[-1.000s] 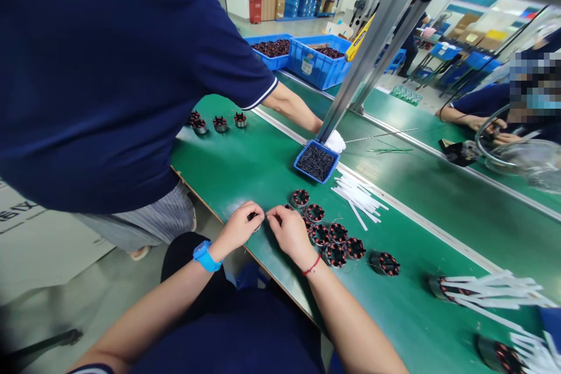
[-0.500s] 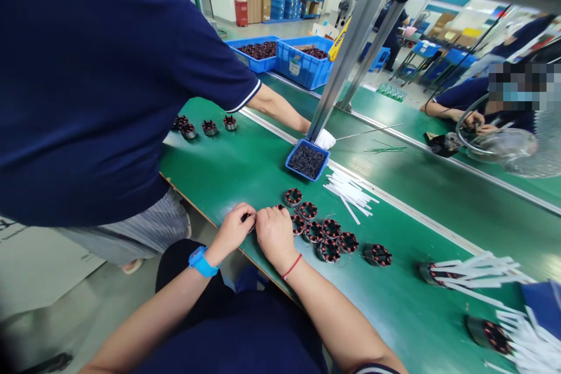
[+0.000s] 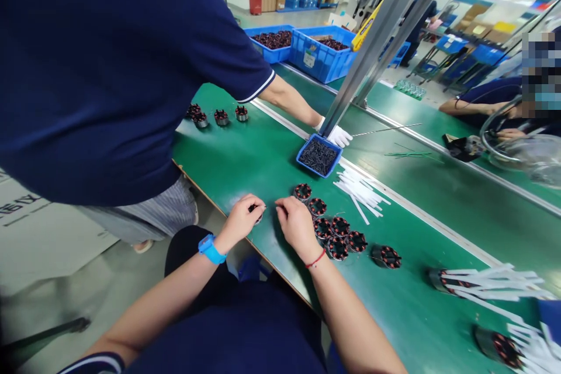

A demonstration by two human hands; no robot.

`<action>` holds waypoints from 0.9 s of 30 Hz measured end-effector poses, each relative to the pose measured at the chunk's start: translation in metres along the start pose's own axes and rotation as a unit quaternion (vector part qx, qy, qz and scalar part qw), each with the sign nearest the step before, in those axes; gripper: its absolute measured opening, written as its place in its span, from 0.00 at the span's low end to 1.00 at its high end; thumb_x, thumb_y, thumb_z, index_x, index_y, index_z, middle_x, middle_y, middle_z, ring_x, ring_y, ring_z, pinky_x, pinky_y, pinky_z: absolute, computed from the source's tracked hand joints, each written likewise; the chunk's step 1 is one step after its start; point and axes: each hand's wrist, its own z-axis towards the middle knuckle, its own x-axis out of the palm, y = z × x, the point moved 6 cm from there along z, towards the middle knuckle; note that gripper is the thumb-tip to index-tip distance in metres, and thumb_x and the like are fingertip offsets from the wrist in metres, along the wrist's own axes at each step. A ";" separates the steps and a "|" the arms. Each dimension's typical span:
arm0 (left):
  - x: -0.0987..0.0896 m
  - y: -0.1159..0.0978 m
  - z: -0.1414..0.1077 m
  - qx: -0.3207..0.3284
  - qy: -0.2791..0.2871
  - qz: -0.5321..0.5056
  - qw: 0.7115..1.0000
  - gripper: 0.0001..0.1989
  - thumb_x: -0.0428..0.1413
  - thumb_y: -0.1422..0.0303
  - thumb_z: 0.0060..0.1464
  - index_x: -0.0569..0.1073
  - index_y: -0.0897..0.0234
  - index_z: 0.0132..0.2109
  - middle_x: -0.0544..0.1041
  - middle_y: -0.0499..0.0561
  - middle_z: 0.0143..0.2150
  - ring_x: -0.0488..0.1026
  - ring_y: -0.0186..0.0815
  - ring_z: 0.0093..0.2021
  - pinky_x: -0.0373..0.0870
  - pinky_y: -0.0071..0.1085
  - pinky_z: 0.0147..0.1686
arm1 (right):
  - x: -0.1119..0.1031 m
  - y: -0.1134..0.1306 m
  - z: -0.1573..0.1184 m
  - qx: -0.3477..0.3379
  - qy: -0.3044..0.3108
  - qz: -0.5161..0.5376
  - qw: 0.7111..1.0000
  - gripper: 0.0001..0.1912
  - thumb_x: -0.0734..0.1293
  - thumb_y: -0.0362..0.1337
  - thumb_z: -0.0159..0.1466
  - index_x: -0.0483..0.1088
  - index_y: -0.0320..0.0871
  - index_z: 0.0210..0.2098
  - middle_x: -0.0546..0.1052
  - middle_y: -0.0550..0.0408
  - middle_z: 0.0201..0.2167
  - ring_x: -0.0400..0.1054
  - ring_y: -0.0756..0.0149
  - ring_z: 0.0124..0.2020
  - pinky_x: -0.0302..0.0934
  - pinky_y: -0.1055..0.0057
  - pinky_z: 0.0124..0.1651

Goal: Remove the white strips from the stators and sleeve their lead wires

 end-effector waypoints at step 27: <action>-0.009 0.004 -0.015 0.032 -0.014 0.018 0.999 0.10 0.51 0.68 0.57 0.70 0.66 0.45 0.72 0.56 0.45 0.67 0.43 0.48 0.62 0.41 0.51 | 0.018 0.029 0.013 -0.062 0.014 -0.186 0.981 0.09 0.59 0.38 0.67 0.69 0.45 0.35 0.73 0.54 0.35 0.60 0.60 0.38 0.50 0.64 0.40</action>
